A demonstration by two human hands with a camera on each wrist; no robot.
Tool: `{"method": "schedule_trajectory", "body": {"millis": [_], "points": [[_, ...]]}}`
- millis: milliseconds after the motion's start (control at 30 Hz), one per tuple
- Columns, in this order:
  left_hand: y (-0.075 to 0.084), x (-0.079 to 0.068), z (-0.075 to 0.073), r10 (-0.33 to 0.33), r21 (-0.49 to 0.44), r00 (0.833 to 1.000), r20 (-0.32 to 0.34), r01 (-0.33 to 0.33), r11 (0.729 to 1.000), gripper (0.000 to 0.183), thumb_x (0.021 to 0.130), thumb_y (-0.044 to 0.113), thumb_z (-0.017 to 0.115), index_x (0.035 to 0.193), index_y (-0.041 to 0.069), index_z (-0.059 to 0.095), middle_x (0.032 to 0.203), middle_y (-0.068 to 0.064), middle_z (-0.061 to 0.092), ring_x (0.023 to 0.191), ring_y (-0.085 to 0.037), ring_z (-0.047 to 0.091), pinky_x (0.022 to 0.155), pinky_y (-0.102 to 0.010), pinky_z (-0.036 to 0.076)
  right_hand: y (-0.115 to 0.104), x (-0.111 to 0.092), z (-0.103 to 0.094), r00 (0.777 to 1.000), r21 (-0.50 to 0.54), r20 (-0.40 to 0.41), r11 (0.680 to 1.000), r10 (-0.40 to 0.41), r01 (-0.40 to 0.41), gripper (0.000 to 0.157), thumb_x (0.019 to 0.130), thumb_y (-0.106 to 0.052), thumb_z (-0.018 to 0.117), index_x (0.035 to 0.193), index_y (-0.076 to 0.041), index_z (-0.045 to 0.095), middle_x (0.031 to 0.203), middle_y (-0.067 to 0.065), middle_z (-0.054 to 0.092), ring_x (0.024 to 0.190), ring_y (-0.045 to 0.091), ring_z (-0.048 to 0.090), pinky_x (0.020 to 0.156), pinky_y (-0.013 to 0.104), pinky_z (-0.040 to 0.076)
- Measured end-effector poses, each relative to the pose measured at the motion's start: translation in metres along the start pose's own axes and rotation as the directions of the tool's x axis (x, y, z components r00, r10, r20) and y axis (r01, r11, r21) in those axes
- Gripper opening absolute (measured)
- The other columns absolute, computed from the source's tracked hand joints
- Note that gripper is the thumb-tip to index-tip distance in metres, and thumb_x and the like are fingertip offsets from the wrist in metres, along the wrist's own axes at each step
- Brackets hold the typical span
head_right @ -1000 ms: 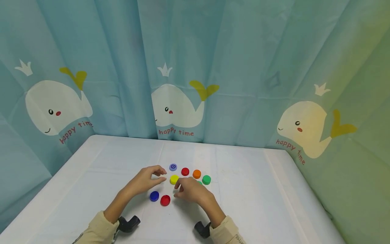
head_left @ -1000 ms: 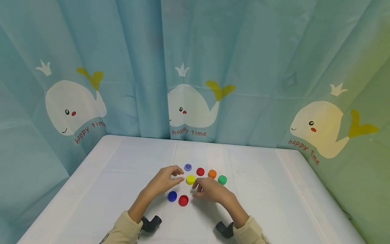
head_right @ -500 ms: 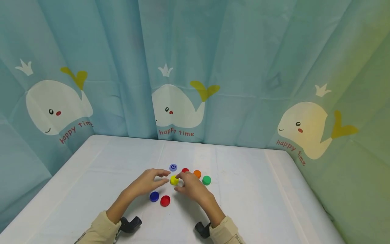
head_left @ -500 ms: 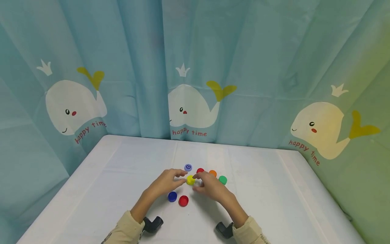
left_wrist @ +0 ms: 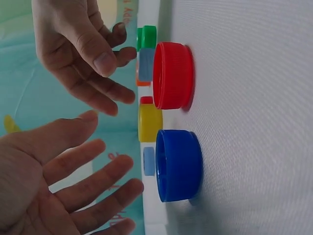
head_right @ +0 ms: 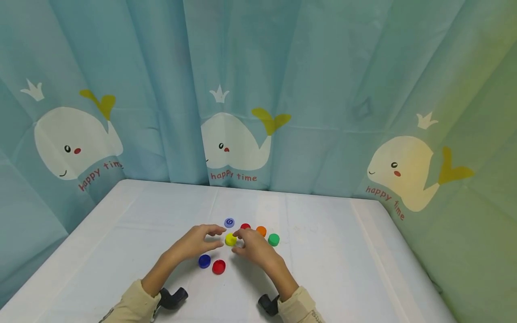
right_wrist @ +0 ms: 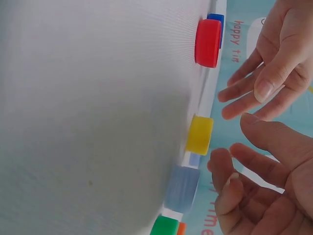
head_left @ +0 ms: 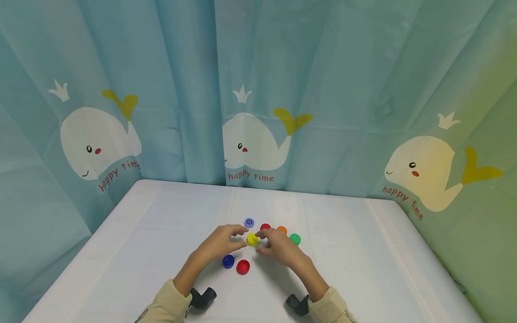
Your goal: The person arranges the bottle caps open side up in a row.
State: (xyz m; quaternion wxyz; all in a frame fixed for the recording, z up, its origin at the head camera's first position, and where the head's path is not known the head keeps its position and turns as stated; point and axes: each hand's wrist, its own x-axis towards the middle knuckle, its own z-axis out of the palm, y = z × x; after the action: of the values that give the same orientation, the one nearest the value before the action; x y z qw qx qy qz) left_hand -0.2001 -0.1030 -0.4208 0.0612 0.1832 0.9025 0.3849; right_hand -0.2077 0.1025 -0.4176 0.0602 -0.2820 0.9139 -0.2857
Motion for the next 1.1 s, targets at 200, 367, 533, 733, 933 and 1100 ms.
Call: {"method": "schedule_trajectory", "body": {"millis": [200, 367, 533, 733, 933, 1100], "points": [[0.0, 0.0, -0.002, -0.019, 0.034, 0.999, -0.036, 0.02, 0.999, 0.036, 0.086, 0.017, 0.07, 0.119, 0.006, 0.062, 0.11, -0.011, 0.064, 0.105, -0.03, 0.058, 0.086, -0.047, 0.048, -0.001, 0.0, -0.001, 0.999, 0.001, -0.008, 0.999, 0.037, -0.037, 0.036, 0.082, -0.013, 0.073, 0.115, 0.0, 0.062, 0.106, 0.012, 0.065, 0.084, 0.02, 0.064, 0.073, 0.029, 0.054], [-0.001, -0.003, -0.004, -0.053, 0.043, 0.998, -0.041, 0.055, 0.998, 0.034, 0.085, 0.018, 0.07, 0.116, 0.006, 0.063, 0.108, -0.011, 0.065, 0.103, -0.029, 0.058, 0.085, -0.046, 0.049, 0.0, -0.001, -0.002, 0.999, -0.009, -0.023, 0.999, 0.032, -0.032, 0.034, 0.082, -0.011, 0.074, 0.112, 0.0, 0.064, 0.104, 0.012, 0.065, 0.082, 0.02, 0.064, 0.072, 0.028, 0.054], [-0.002, -0.004, -0.007, -0.077, 0.061, 0.997, -0.03, 0.078, 0.995, 0.031, 0.084, 0.017, 0.072, 0.112, 0.006, 0.065, 0.105, -0.01, 0.066, 0.1, -0.028, 0.06, 0.084, -0.045, 0.049, -0.001, 0.005, -0.005, 0.999, -0.059, -0.046, 0.998, -0.012, 0.009, 0.03, 0.081, -0.007, 0.073, 0.108, 0.0, 0.064, 0.099, 0.012, 0.066, 0.078, 0.019, 0.063, 0.07, 0.028, 0.053], [-0.003, 0.003, -0.007, -0.076, 0.109, 0.997, 0.002, 0.075, 0.991, 0.028, 0.084, 0.017, 0.072, 0.107, 0.003, 0.068, 0.1, -0.009, 0.067, 0.095, -0.025, 0.062, 0.083, -0.041, 0.05, -0.003, 0.013, -0.007, 0.999, -0.109, -0.008, 0.994, 0.032, -0.033, 0.028, 0.081, -0.009, 0.073, 0.108, -0.003, 0.065, 0.093, 0.006, 0.066, 0.081, 0.016, 0.061, 0.071, 0.026, 0.052], [-0.002, 0.01, -0.004, -0.092, 0.135, 0.995, 0.037, 0.086, 0.987, 0.029, 0.082, 0.016, 0.074, 0.107, 0.003, 0.068, 0.097, -0.007, 0.067, 0.092, -0.024, 0.062, 0.081, -0.038, 0.052, -0.003, 0.019, -0.005, 0.999, -0.131, 0.02, 0.991, 0.044, -0.041, 0.026, 0.079, -0.006, 0.075, 0.104, -0.003, 0.067, 0.086, 0.005, 0.065, 0.076, 0.014, 0.059, 0.069, 0.025, 0.052], [0.0, 0.016, -0.004, -0.104, 0.158, 0.993, 0.05, 0.095, 0.983, 0.03, 0.081, 0.015, 0.075, 0.106, 0.0, 0.068, 0.093, -0.008, 0.067, 0.087, -0.022, 0.063, 0.079, -0.036, 0.053, -0.002, 0.023, -0.003, 0.997, -0.162, 0.025, 0.985, 0.07, -0.065, 0.026, 0.079, -0.008, 0.076, 0.104, -0.005, 0.068, 0.083, 0.002, 0.064, 0.075, 0.013, 0.057, 0.07, 0.024, 0.051]]}}
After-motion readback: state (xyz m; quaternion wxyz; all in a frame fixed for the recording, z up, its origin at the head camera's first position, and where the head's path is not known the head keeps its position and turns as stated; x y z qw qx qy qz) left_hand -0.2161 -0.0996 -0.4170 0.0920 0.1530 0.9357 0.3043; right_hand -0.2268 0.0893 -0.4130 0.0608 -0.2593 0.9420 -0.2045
